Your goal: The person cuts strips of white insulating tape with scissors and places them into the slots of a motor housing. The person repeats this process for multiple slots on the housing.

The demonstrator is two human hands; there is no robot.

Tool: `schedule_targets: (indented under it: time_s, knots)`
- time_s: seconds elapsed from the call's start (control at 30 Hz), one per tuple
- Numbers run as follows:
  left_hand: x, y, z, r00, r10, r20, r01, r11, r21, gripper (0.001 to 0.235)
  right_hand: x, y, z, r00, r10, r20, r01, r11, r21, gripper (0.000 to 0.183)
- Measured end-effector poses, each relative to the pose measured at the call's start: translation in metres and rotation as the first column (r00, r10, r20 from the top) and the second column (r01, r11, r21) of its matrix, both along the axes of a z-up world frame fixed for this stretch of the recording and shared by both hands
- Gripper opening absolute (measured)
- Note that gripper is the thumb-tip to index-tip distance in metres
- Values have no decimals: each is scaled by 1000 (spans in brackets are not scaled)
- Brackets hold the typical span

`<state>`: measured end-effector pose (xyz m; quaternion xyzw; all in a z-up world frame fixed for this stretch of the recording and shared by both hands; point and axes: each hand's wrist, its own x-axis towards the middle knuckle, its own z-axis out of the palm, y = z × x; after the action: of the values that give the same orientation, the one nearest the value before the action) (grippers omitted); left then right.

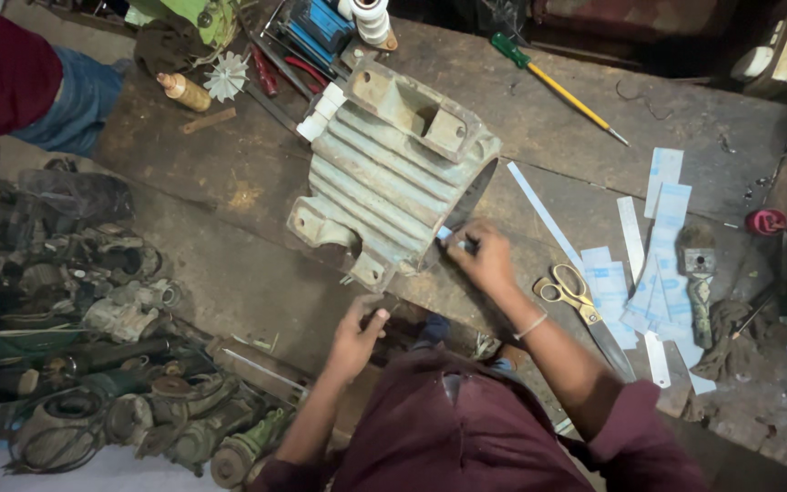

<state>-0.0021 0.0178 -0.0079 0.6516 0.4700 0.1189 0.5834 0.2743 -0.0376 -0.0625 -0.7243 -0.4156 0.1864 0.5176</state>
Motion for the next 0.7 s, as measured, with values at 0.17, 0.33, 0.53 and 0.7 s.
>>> schedule_targets:
  time_s: [0.17,0.33,0.53,0.7]
  knots:
    - [-9,1,0,994,-7,-105,5,1000,-20,39,-6,8,-3,999,22,45,-24,999,28,24]
    - [-4,20,-1,986,0,-168,12,997,75,37,0,10,0,1000,12,7,-12,999,-39,22]
    - [-5,19,-7,986,-4,-165,11,999,44,40,-11,15,-7,996,11,87,-25,986,167,28]
    - [-5,20,-7,989,-15,-144,21,999,38,37,-10,12,-18,999,-45,17,44,997,57,17]
